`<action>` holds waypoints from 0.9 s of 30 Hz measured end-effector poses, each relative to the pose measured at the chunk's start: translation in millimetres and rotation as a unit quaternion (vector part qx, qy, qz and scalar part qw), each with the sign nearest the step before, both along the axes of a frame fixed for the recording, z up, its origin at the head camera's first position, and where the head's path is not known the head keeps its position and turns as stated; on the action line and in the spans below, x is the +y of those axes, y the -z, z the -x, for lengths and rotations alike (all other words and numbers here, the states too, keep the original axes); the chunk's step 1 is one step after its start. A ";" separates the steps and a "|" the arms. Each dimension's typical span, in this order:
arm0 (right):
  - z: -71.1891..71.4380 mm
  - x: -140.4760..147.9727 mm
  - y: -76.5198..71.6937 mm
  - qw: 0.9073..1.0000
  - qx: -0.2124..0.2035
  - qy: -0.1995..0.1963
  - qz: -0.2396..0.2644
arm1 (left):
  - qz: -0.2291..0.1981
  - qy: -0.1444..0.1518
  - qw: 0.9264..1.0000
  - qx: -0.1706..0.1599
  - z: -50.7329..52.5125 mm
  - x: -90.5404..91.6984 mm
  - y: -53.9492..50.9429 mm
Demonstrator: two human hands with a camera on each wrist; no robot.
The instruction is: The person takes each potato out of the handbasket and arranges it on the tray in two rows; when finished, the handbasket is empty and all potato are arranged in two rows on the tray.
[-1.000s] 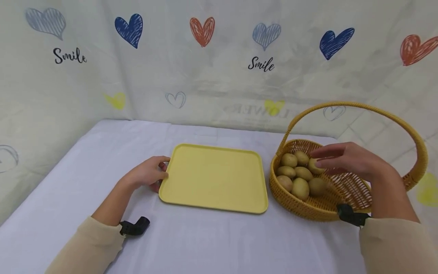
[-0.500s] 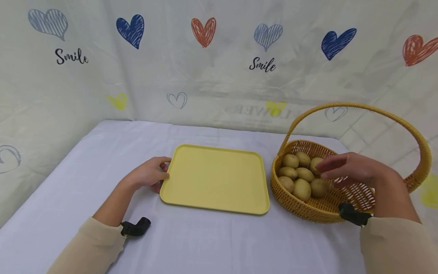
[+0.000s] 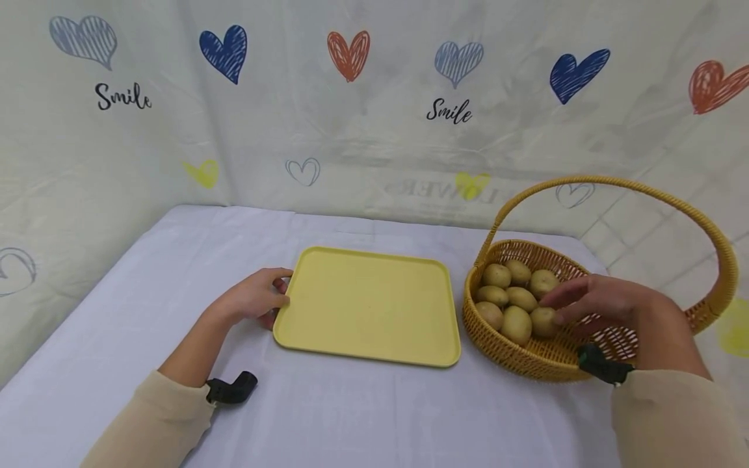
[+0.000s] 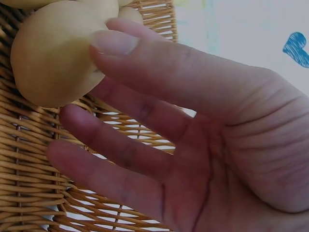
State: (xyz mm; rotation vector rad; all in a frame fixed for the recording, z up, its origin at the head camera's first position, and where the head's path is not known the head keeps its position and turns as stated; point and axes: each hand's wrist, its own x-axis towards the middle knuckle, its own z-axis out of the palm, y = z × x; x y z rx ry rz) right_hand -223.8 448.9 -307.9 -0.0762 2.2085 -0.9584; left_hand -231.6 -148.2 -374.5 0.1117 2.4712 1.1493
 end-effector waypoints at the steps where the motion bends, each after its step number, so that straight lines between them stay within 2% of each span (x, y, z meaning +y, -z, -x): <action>1: 0.5 -0.2 1.2 1.000 -0.001 0.000 0.002 | 0.001 0.000 1.000 0.002 -0.2 -0.1 -0.1; 11: 5.7 4.2 11.4 0.998 -0.030 -0.010 0.050 | 0.000 0.002 1.000 0.001 -1.2 0.6 -2.0; 22: 5.6 8.2 14.2 0.999 -0.001 -0.027 0.037 | -0.008 -0.003 1.000 0.006 -0.1 0.2 7.1; 27: 9.9 9.0 11.7 0.999 0.013 -0.023 0.038 | -0.004 -0.009 1.000 0.011 -0.2 0.3 6.0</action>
